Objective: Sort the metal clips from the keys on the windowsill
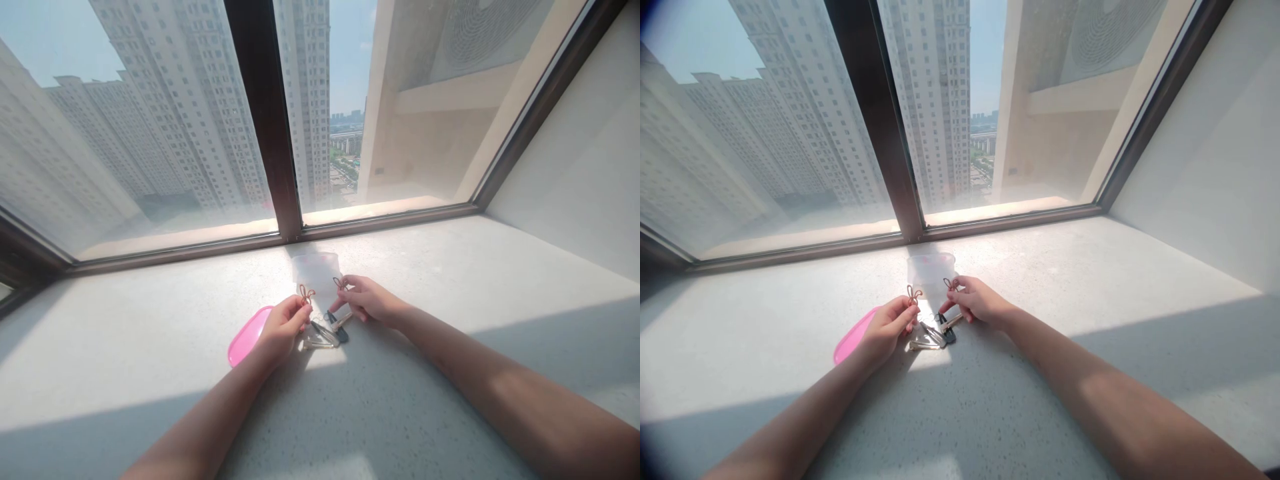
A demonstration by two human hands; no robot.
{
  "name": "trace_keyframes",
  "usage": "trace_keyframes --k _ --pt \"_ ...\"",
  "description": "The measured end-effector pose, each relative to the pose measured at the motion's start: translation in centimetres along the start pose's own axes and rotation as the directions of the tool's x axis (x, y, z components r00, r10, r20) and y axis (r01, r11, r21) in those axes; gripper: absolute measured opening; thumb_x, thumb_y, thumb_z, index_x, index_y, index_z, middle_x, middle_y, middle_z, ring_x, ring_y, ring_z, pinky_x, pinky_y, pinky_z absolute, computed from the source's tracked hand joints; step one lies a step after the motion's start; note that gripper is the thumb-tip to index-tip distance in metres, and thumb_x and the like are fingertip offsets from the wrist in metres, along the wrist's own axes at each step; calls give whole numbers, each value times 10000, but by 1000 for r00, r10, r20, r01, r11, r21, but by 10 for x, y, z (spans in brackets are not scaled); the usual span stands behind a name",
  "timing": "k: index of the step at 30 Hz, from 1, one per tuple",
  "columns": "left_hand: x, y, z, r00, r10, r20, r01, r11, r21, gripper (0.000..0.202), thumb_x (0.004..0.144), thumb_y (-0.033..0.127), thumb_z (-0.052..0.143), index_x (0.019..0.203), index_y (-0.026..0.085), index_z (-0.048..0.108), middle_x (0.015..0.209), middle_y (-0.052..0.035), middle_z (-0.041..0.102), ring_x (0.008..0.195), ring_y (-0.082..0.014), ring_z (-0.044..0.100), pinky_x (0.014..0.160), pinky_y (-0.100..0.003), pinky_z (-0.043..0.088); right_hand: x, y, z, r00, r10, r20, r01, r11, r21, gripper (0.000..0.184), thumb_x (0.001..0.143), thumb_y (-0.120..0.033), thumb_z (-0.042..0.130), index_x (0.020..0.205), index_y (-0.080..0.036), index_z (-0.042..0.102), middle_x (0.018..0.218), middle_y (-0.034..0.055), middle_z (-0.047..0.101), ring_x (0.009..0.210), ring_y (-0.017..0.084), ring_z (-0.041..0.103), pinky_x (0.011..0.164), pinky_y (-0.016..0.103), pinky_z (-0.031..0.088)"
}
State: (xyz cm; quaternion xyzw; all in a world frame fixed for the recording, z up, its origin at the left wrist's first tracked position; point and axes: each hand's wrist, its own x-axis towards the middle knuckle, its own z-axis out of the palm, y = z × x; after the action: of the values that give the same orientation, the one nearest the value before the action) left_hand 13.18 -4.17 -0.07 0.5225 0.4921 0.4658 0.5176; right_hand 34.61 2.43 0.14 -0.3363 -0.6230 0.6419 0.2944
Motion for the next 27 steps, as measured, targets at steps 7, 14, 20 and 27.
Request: trace_keyframes --k 7,14,20,27 --pt "5 -1 -9 997 -74 -25 72 994 -82 284 783 402 692 765 147 571 664 4 579 539 -87 487 545 -221 369 1 1 20 998 36 60 -41 995 89 295 741 -369 742 818 -118 609 817 100 715 460 75 497 431 223 351" --pt "3 3 -8 995 -104 -8 103 988 -117 249 744 306 691 917 138 630 673 8 556 540 -90 474 521 -218 329 5 6 15 996 80 -28 -74 982 173 181 671 -255 771 681 -104 671 600 26 603 510 77 466 467 224 317" --pt "1 2 -8 990 -124 68 127 991 -50 292 760 329 679 967 142 593 645 35 522 504 -72 428 488 -205 327 6 8 11 991 122 63 -135 942 307 152 637 -149 710 771 -86 676 718 65 661 604 109 586 568 238 431" --pt "1 3 -8 986 -83 144 84 996 5 290 776 390 698 838 161 531 635 45 501 510 -72 444 482 -202 328 7 13 6 990 63 129 -98 954 284 206 679 -161 728 860 -88 662 803 83 698 636 121 637 567 226 467"
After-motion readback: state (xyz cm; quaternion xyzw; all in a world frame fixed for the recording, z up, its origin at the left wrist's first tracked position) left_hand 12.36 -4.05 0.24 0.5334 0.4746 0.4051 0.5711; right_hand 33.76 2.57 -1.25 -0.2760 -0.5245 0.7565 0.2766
